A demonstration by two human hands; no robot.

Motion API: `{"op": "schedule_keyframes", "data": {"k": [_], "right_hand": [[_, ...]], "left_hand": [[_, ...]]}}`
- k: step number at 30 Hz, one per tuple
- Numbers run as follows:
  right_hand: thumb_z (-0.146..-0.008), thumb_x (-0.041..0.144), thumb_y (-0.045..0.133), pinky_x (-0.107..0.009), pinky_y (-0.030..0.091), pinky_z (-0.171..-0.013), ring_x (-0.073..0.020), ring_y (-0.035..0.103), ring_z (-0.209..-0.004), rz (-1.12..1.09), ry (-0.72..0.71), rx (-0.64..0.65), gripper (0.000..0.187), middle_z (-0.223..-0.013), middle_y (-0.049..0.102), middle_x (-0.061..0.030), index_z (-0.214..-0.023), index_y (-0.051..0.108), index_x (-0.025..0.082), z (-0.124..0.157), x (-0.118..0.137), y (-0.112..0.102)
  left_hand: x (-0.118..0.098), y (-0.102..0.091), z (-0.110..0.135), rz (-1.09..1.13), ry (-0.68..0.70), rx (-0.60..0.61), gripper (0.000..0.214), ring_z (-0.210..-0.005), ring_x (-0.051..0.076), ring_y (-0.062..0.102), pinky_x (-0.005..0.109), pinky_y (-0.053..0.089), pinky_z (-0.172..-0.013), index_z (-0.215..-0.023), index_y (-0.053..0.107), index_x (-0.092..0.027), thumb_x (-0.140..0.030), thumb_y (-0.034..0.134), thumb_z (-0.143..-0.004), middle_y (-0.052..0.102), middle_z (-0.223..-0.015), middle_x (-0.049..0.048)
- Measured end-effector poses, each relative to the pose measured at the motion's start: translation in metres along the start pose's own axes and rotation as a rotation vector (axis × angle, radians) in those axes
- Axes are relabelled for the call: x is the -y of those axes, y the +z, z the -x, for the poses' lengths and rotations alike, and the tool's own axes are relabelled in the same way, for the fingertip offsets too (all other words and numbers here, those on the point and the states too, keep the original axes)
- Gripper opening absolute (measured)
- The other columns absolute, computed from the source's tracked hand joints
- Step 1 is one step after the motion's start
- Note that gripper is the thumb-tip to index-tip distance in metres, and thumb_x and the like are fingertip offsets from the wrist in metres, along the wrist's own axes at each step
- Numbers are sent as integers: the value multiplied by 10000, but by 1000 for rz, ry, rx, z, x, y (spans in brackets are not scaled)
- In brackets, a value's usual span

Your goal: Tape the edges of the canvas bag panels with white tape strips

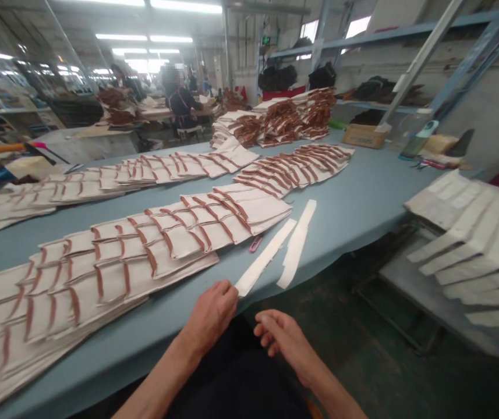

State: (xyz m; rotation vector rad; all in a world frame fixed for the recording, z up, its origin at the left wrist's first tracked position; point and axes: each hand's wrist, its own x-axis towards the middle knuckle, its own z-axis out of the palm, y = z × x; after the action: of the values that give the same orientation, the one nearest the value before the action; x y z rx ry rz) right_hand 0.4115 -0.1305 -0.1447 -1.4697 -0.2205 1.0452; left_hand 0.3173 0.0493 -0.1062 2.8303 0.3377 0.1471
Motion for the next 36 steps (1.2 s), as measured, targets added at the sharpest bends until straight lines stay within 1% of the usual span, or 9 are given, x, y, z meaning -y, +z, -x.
{"op": "schedule_keyframes", "data": {"k": [4,9,17,21,24,27,30,33,36], "right_hand": [[-728,606,810,-205,478,-535,-157,658,-722,-42,-3,14,528,-894,758,-91,-970,742,141,-14,8,13],[-716,695,780,-260,552,-676,-212,707,-898,-156,8,17,641,-1045,749,-98,-1074,699,170,-15,13,32],[-711,604,793,-245,475,-582,-148,582,-641,-278,-16,-90,495,-738,655,6,-924,618,192,-11,-6,55],[-739,571,788,-232,445,-567,-137,553,-622,-224,-32,-91,464,-721,656,2,-936,641,177,4,-12,55],[-744,590,794,-227,433,-539,-135,542,-598,-178,-24,-54,500,-687,635,14,-971,634,175,22,-15,55],[-776,623,759,-229,431,-509,-137,538,-560,-101,-19,-9,543,-658,634,20,-1045,612,175,40,-17,59],[-818,601,725,-267,499,-555,-178,618,-601,38,-39,15,605,-738,717,-21,-1210,565,169,57,-17,65],[-860,533,699,-316,560,-645,-230,702,-710,168,-62,68,662,-885,776,-68,-1379,508,170,75,-20,71],[-891,497,661,-360,592,-727,-270,739,-805,284,-102,121,679,-965,786,-98,-1459,489,167,91,-27,73]], "left_hand": [[1,-6,6,20,-17,-35,220,-801,185,612,294,474,-734,-867,595,-209,-200,432,-1014,625,-880,40],[-17,3,41,34,-100,-117,206,-778,190,629,307,481,-711,-880,581,-213,-172,420,-1001,635,-872,49],[-54,35,92,150,-183,-239,145,-806,219,662,337,510,-706,-891,591,-241,-153,491,-946,689,-912,64],[-67,36,112,483,-337,-297,76,-875,246,663,364,526,-786,-973,638,-245,-284,602,-919,709,-988,79],[-64,34,123,836,-646,-345,228,-919,262,671,363,534,-839,-992,674,-231,-436,606,-917,724,-977,77],[-54,30,124,1197,-862,-267,447,-983,280,681,363,544,-863,-1049,706,-203,-601,584,-887,749,-1051,102],[-49,23,119,1493,-799,-129,520,-1034,286,685,354,544,-892,-1048,743,-173,-641,594,-878,763,-1093,129],[-53,13,115,1818,-673,-6,544,-971,292,719,353,554,-863,-987,763,-118,-622,570,-914,783,-967,153],[-60,3,119,2044,-672,37,515,-868,291,743,341,566,-783,-1000,761,-89,-576,660,-862,783,-863,151]]}}
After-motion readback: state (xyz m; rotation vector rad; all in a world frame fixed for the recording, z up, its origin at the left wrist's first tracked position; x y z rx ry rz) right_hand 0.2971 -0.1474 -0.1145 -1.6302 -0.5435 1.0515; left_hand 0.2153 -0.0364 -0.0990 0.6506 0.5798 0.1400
